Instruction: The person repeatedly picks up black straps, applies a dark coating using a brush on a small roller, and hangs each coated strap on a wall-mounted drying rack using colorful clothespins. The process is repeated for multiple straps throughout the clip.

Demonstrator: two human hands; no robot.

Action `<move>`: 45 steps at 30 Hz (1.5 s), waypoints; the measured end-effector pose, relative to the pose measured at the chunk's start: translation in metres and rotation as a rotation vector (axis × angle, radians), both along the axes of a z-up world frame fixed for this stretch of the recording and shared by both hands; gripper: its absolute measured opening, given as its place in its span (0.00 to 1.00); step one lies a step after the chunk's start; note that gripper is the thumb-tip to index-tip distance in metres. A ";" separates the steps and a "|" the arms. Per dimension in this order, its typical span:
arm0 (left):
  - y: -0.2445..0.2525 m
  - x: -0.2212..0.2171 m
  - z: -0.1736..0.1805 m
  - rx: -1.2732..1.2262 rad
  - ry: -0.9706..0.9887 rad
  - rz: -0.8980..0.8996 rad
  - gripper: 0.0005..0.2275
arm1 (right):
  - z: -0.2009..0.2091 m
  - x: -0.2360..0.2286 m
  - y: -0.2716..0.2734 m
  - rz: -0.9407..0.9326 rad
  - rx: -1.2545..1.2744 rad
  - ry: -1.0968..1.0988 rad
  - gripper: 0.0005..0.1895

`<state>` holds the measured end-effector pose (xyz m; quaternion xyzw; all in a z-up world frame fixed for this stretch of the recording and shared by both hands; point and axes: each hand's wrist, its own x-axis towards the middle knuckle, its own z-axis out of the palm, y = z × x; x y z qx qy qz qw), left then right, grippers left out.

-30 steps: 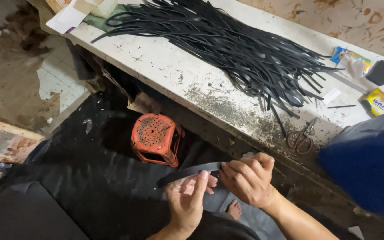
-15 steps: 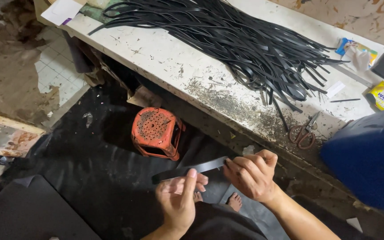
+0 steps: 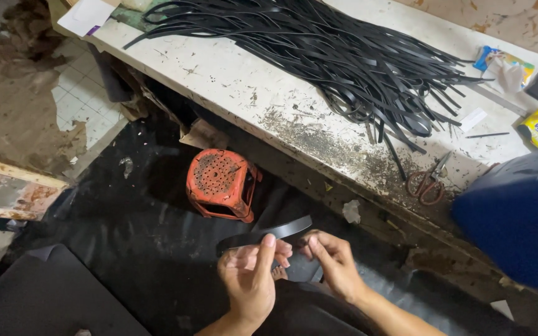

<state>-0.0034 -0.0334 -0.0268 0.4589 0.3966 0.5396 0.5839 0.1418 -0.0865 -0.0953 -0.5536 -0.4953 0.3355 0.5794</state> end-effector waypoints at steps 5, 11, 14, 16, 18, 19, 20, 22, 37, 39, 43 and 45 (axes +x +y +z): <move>-0.006 -0.019 -0.017 -0.057 -0.200 0.098 0.13 | -0.028 -0.024 0.012 -0.133 -0.555 1.253 0.22; -0.012 -0.045 -0.053 0.061 -0.327 0.138 0.06 | -0.014 -0.032 0.016 -0.202 -0.282 1.215 0.16; -0.011 -0.036 -0.031 0.063 -0.014 0.128 0.18 | -0.001 -0.036 0.017 -0.139 -0.167 1.080 0.17; -0.011 -0.030 -0.022 0.037 0.084 0.127 0.15 | -0.001 -0.043 0.018 -0.130 -0.112 1.080 0.15; -0.009 -0.026 -0.017 0.012 0.180 0.121 0.13 | -0.002 -0.047 0.019 -0.124 -0.052 1.080 0.12; -0.009 -0.025 -0.017 0.007 0.160 0.102 0.11 | -0.003 -0.049 0.018 -0.129 -0.041 1.052 0.11; -0.009 -0.024 -0.017 0.002 0.140 0.082 0.10 | -0.005 -0.051 0.017 -0.135 -0.030 1.024 0.09; -0.010 -0.024 -0.019 0.005 0.085 0.084 0.09 | -0.002 -0.053 0.018 -0.114 -0.008 1.016 0.10; -0.005 -0.032 -0.024 0.005 0.041 0.144 0.10 | 0.013 -0.048 0.033 -0.111 0.092 0.853 0.07; -0.005 -0.034 -0.025 0.013 0.031 0.148 0.11 | 0.015 -0.043 0.034 -0.102 0.121 0.853 0.06; -0.006 -0.039 -0.032 0.083 -0.006 0.190 0.09 | 0.015 -0.035 0.036 -0.155 0.147 0.839 0.08; -0.006 -0.036 -0.031 0.120 0.007 0.179 0.09 | 0.015 -0.038 0.036 -0.138 0.178 0.815 0.08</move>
